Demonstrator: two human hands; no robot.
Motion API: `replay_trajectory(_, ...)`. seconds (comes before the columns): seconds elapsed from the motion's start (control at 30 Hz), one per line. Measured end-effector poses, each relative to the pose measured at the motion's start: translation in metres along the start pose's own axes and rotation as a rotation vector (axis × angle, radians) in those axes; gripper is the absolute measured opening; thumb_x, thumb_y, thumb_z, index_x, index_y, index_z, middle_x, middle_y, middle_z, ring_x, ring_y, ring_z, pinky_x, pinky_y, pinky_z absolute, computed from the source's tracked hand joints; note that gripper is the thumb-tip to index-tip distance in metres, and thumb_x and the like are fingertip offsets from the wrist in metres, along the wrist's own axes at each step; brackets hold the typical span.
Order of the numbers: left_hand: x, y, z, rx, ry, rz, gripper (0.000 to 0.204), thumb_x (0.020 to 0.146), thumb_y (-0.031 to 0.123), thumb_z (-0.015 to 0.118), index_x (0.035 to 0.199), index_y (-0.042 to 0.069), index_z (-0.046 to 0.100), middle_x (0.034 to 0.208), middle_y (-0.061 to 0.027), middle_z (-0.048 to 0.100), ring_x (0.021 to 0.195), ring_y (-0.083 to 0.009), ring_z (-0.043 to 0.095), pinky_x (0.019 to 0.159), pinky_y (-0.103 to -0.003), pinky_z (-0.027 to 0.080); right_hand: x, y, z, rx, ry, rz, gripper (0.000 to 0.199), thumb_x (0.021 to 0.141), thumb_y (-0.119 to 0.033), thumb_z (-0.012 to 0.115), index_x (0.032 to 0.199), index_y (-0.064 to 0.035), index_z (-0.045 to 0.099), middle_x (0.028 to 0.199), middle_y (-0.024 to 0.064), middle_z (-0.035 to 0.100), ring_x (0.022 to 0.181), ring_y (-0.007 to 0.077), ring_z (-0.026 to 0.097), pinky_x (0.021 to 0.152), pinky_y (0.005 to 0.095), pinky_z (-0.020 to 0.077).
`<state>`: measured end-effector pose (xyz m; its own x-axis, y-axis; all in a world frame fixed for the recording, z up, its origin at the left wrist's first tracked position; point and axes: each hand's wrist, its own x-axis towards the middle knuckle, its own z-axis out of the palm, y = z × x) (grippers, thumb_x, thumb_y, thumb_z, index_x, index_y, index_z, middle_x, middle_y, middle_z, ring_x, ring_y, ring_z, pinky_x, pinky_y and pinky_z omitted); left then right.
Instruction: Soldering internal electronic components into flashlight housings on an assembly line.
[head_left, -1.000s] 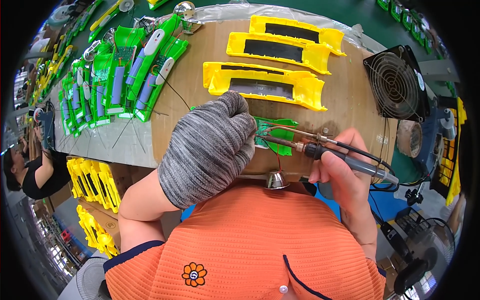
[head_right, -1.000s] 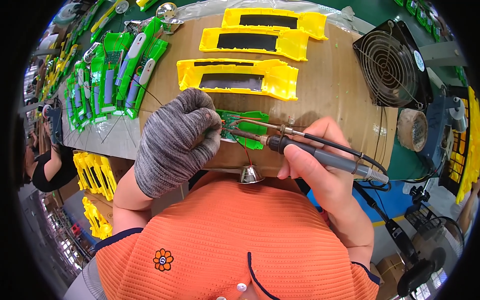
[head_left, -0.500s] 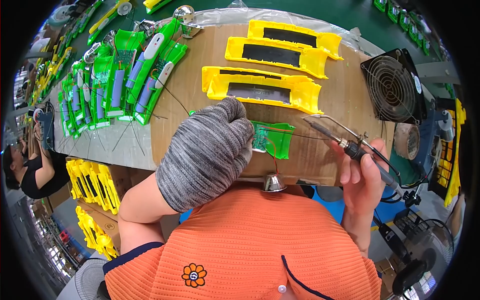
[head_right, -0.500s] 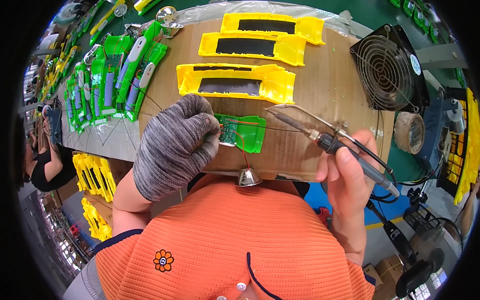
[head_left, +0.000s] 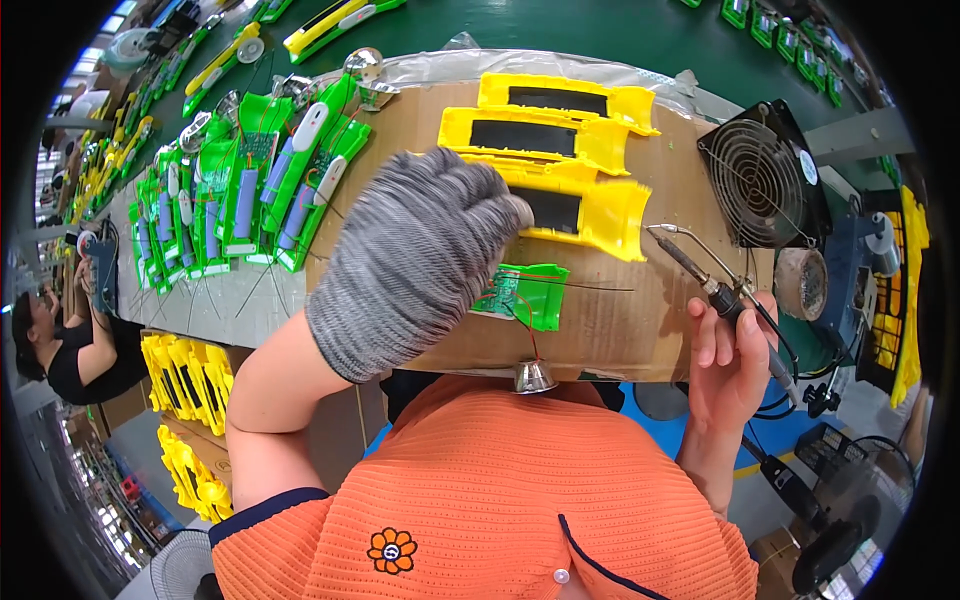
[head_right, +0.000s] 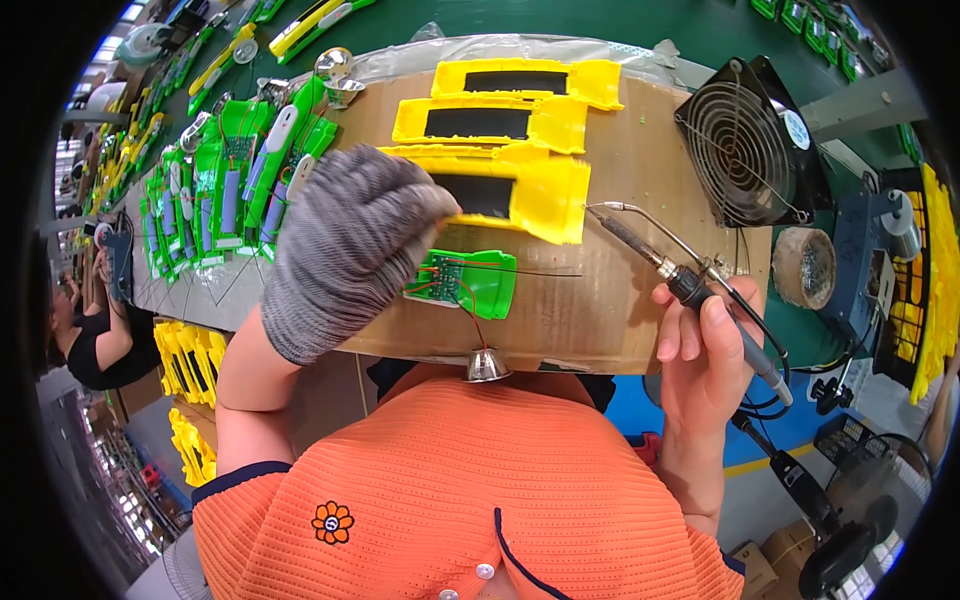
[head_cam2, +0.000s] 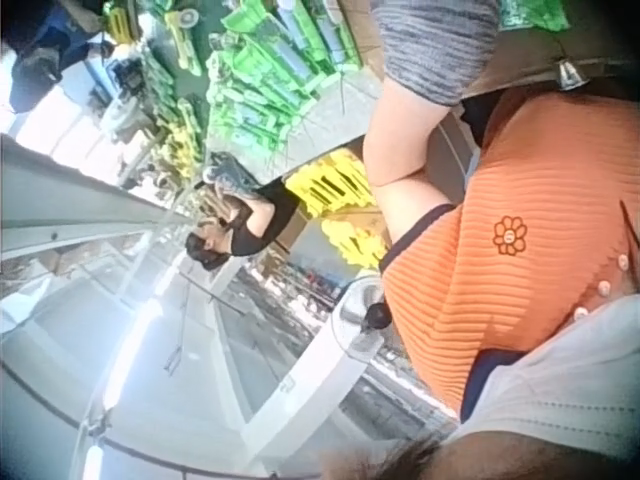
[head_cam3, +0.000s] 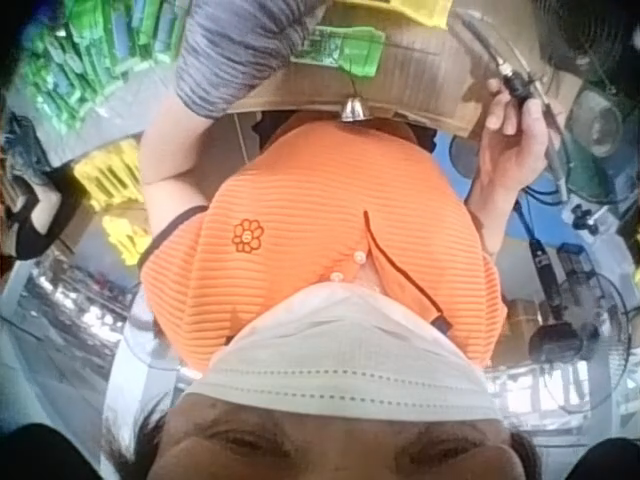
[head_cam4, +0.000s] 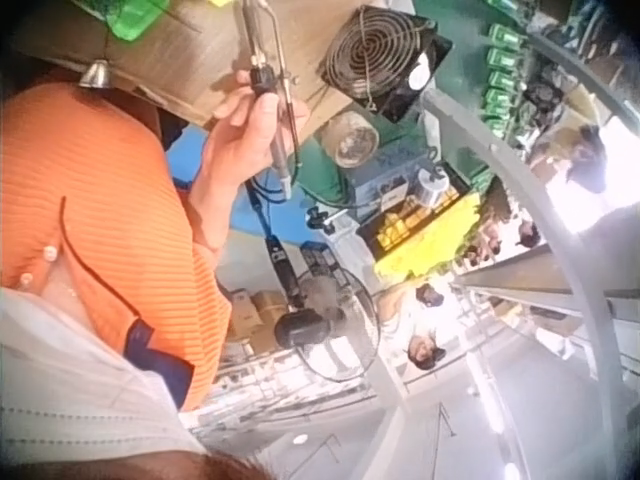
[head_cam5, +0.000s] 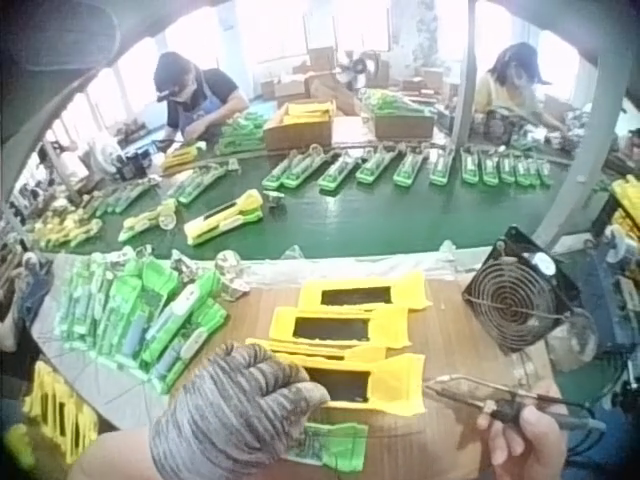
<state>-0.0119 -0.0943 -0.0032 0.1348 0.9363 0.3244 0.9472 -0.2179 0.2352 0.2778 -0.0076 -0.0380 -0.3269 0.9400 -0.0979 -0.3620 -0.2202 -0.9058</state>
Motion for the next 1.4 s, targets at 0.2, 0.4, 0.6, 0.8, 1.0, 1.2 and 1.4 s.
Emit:
replay_trajectory(0.2, 0.045, -0.023, 0.014, 0.187, 0.074, 0.055, 0.019, 0.082, 0.008, 0.069, 0.1, 0.011, 0.067, 0.093, -0.0083, 0.065, 0.086, -0.0298, 0.061, 0.081, -0.041, 0.049, 0.002, 0.003, -0.005, 0.081, 0.033, -0.036, 0.009, 0.096, -0.014, 0.055, 0.097, -0.0077, 0.048, 0.057, -0.0022, 0.038, 0.052, 0.0121, 0.046, 0.087, 0.0385, 0.0483)
replay_trajectory(0.4, 0.016, -0.003, 0.019, 0.087, -0.169, -0.027, 0.016, 0.088, 0.011, 0.063, 0.104, 0.009, 0.066, 0.095, -0.0109, 0.066, 0.089, -0.0307, 0.062, 0.083, -0.042, 0.049, 0.003, -0.008, -0.015, 0.078, 0.105, -0.134, 0.014, 0.096, -0.017, 0.056, 0.088, -0.0106, 0.046, 0.056, -0.0032, 0.036, 0.053, 0.0115, 0.045, 0.087, 0.0381, 0.0473)
replay_trajectory(0.6, 0.021, 0.028, 0.031, -0.133, -0.125, 0.1, 0.028, 0.082, 0.018, 0.071, 0.109, 0.012, 0.067, 0.099, -0.0072, 0.066, 0.098, -0.028, 0.062, 0.088, -0.042, 0.046, 0.009, -0.003, -0.007, 0.093, 0.091, -0.114, 0.009, 0.097, -0.014, 0.055, 0.093, -0.0089, 0.048, 0.057, -0.0026, 0.038, 0.052, 0.0121, 0.045, 0.086, 0.038, 0.048)
replay_trajectory(0.8, 0.012, 0.041, 0.04, -0.198, -0.058, 0.178, 0.02, 0.079, 0.012, 0.071, 0.097, 0.017, 0.066, 0.094, 0.0009, 0.065, 0.102, -0.0213, 0.061, 0.089, -0.039, 0.045, 0.016, 0.008, 0.0, 0.086, 0.005, -0.108, 0.009, 0.096, -0.011, 0.055, 0.099, -0.0061, 0.048, 0.059, 0.0008, 0.042, 0.053, 0.0142, 0.05, 0.085, 0.0408, 0.0523)
replay_trajectory(1.0, -0.029, 0.009, 0.009, -0.232, 0.245, -0.439, 0.012, 0.081, 0.01, 0.074, 0.093, 0.008, 0.072, 0.089, -0.0079, 0.071, 0.091, -0.0262, 0.068, 0.083, -0.037, 0.053, 0.025, 0.018, 0.007, 0.063, -0.23, 0.014, 0.012, 0.096, -0.005, 0.055, 0.103, -0.0041, 0.045, 0.073, 0.0097, 0.058, 0.062, 0.0198, 0.061, 0.07, 0.0349, 0.0541)
replay_trajectory(1.2, -0.03, -0.002, 0.027, -0.463, 0.111, -0.512, 0.007, 0.083, 0.008, 0.069, 0.089, 0.005, 0.072, 0.086, -0.0122, 0.071, 0.079, -0.0281, 0.07, 0.072, -0.035, 0.055, 0.03, 0.026, 0.017, -0.041, -0.315, 0.128, 0.013, 0.094, -0.002, 0.056, 0.101, -0.003, 0.045, 0.073, 0.0118, 0.06, 0.065, 0.0222, 0.064, 0.065, 0.0364, 0.0547)
replay_trajectory(1.4, 0.0, -0.005, 0.029, -0.431, -0.178, -0.179, 0.012, 0.079, 0.006, 0.072, 0.09, 0.007, 0.072, 0.082, -0.0106, 0.066, 0.077, -0.0297, 0.066, 0.069, -0.036, 0.053, 0.017, 0.01, 0.003, -0.08, -0.269, 0.146, 0.014, 0.091, 0.0, 0.057, 0.097, -0.0014, 0.045, 0.077, 0.0146, 0.062, 0.061, 0.0167, 0.061, 0.059, 0.0363, 0.0585)
